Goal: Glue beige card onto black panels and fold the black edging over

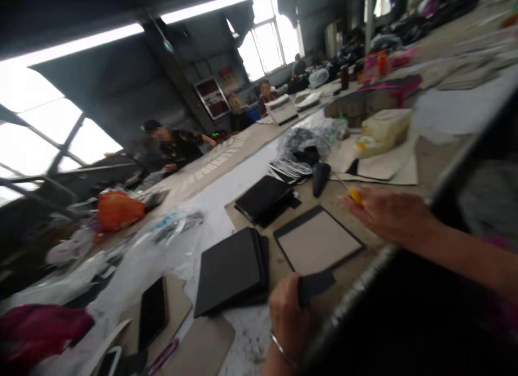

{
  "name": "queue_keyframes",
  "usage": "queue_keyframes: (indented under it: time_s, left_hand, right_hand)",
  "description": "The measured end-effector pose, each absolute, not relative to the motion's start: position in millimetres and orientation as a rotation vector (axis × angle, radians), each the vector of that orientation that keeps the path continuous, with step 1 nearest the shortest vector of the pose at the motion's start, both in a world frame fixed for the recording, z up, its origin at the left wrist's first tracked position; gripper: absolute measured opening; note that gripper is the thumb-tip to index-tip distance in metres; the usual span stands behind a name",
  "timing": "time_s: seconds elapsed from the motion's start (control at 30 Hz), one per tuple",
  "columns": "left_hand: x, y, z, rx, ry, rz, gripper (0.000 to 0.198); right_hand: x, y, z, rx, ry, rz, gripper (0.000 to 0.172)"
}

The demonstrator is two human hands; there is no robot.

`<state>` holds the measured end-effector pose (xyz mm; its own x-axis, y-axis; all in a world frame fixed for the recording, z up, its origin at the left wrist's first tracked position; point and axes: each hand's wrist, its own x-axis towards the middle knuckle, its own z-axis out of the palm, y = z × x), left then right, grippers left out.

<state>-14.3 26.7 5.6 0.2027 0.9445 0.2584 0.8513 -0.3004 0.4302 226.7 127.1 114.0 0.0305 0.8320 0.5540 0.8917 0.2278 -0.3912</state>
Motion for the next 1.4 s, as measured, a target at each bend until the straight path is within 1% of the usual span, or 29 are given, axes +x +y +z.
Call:
queue_keyframes:
  time_s: [0.07, 0.13, 0.23, 0.3, 0.37, 0.5, 0.67, 0.8, 1.0, 1.4]
  left_hand:
    - [-16, 21, 0, 2.308, 1.624, 0.837, 0.04]
    - [-18, 17, 0, 2.424, 1.531, 1.006, 0.046]
    - [-22, 13, 10, 2.484, 1.527, 1.0, 0.052]
    - [-22, 9, 20, 2.473, 1.54, 0.951, 0.05]
    - [-20, 5, 27, 2.439, 1.53, 0.939, 0.048]
    - [-18, 5, 26, 2.36, 1.521, 0.933, 0.054]
    - [-20, 5, 22, 2.323, 1.536, 0.904, 0.052]
    - [-20, 6, 22, 2.318, 1.519, 0.93, 0.055]
    - [-21, 6, 19, 2.348, 1.521, 0.92, 0.056]
    - [-21, 6, 14, 2.398, 1.563, 0.949, 0.062]
  right_hand:
    - [228, 116, 122, -1.686, -1.859, 0.096, 0.063]
    - [219, 107, 122, -1.653, -1.755, 0.444, 0.055]
    - [204, 97, 111, -1.492, -1.494, 0.87, 0.05]
    - [196, 92, 102, -1.42, -1.403, 1.01, 0.047]
    - [189, 88, 95, -1.399, -1.382, 1.063, 0.043]
    - [176, 87, 86, -1.396, -1.4, 1.081, 0.04]
    - [163, 84, 83, -1.384, -1.457, 1.099, 0.038]
    - [156, 82, 75, -1.392, -1.469, 1.117, 0.036]
    - [161, 86, 66, -1.505, -1.54, 1.025, 0.031]
    - [213, 100, 86, -1.716, -1.744, 0.335, 0.022]
